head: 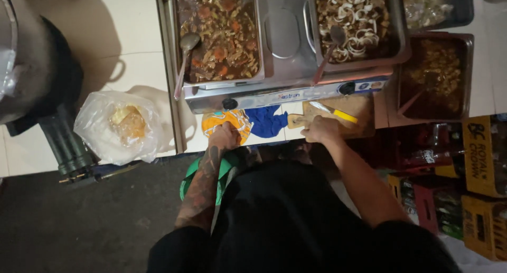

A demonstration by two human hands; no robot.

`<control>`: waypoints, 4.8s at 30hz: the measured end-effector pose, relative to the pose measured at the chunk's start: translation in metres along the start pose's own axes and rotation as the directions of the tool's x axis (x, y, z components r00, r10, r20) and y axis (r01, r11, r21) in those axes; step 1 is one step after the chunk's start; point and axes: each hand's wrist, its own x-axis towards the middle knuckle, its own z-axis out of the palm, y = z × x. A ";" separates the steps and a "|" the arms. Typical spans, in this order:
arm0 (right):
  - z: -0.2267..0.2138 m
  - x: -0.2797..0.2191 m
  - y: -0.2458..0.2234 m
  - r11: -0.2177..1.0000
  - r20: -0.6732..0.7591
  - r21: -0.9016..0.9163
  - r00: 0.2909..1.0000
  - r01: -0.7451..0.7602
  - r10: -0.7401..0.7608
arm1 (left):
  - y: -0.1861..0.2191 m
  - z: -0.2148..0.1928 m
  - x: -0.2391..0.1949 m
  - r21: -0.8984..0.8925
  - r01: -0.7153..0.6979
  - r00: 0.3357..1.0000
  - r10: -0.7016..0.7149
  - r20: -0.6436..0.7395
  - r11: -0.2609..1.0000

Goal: The person scoops food from metal trays into a plastic bag using a ladle. The person also wipes the countertop with a cloth and handles a knife on a cutting board.

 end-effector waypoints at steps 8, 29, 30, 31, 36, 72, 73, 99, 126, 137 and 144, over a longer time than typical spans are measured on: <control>0.051 0.029 0.034 0.977 -0.157 0.186 0.978 -0.108 0.137 | -0.005 0.009 0.010 -0.100 0.060 0.997 -0.065 -0.043 0.993; 0.007 0.052 0.019 0.980 0.128 0.111 0.980 -0.166 0.152 | 0.007 -0.012 -0.015 -0.194 0.067 0.996 -0.077 -0.041 0.979; -0.006 0.036 0.014 0.980 0.127 0.112 0.980 -0.165 0.151 | 0.007 -0.013 -0.017 -0.193 0.068 0.996 -0.077 -0.042 0.979; -0.020 0.021 0.008 0.979 0.145 0.117 0.978 -0.167 0.150 | 0.008 -0.014 -0.019 -0.197 0.069 0.996 -0.079 -0.042 0.978; -0.015 0.029 0.015 0.988 0.189 0.073 0.975 -0.135 0.120 | 0.007 -0.014 -0.019 -0.230 0.060 0.996 -0.075 -0.057 0.971; -0.009 0.030 0.011 0.976 0.144 0.124 0.976 -0.181 0.163 | 0.009 -0.009 -0.016 -0.165 0.091 0.993 -0.103 -0.066 0.982; -0.012 0.025 0.009 0.974 0.149 0.151 0.978 -0.170 0.148 | 0.010 -0.010 -0.017 -0.162 0.090 0.993 -0.101 -0.063 0.983; -0.008 0.038 0.018 0.968 0.190 0.207 0.976 -0.143 0.104 | -0.034 -0.136 -0.059 -0.057 -0.082 0.353 -0.025 -0.935 0.995; -0.031 0.012 0.000 0.991 0.199 -0.035 0.971 -0.127 0.132 | -0.040 -0.266 0.048 0.067 0.088 0.643 -0.005 -0.766 0.994; -0.017 0.025 0.008 0.978 0.134 0.130 0.980 -0.165 0.148 | 0.006 -0.259 0.020 0.152 -0.032 0.363 0.153 -0.919 0.988; -0.033 0.003 -0.009 0.971 0.145 0.153 0.976 -0.185 0.163 | 0.046 -0.248 0.009 0.343 -0.121 0.384 0.363 -0.849 0.931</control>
